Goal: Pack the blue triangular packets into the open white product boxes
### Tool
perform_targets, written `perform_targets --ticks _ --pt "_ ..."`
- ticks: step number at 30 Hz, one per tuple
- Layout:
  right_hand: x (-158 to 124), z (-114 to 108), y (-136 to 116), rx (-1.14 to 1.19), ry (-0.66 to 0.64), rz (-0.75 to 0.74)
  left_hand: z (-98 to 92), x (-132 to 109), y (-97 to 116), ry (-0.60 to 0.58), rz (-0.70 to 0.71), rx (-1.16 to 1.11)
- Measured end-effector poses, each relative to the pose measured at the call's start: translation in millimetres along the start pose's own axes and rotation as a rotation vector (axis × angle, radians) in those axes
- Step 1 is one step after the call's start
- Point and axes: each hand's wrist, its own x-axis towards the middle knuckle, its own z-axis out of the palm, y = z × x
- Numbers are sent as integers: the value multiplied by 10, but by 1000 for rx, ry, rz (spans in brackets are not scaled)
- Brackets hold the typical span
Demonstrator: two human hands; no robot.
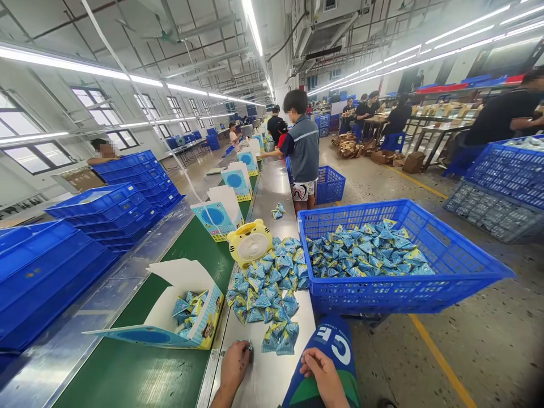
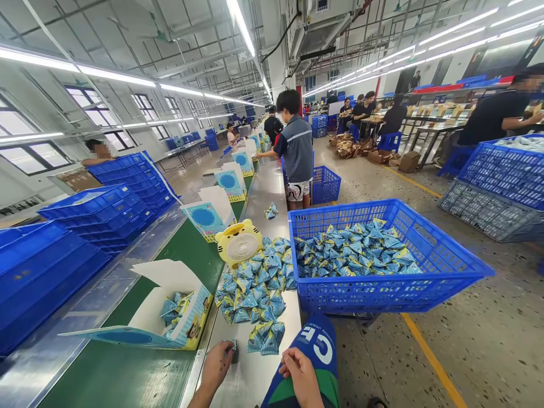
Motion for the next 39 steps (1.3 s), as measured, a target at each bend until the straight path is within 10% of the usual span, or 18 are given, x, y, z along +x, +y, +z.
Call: perform_targets --ticks 15,22,26,39 --pt "-71 52 -149 5 30 -4 -130 81 -145 -56 -463 -1294" --pt "-74 27 -164 -24 -5 8 -57 116 -297 207 -411 -879" --pt "-50 25 -119 -11 5 -1 -72 73 -266 145 -301 -543" --pt "-59 -2 -79 -30 5 -6 68 399 804 -161 -136 -55"
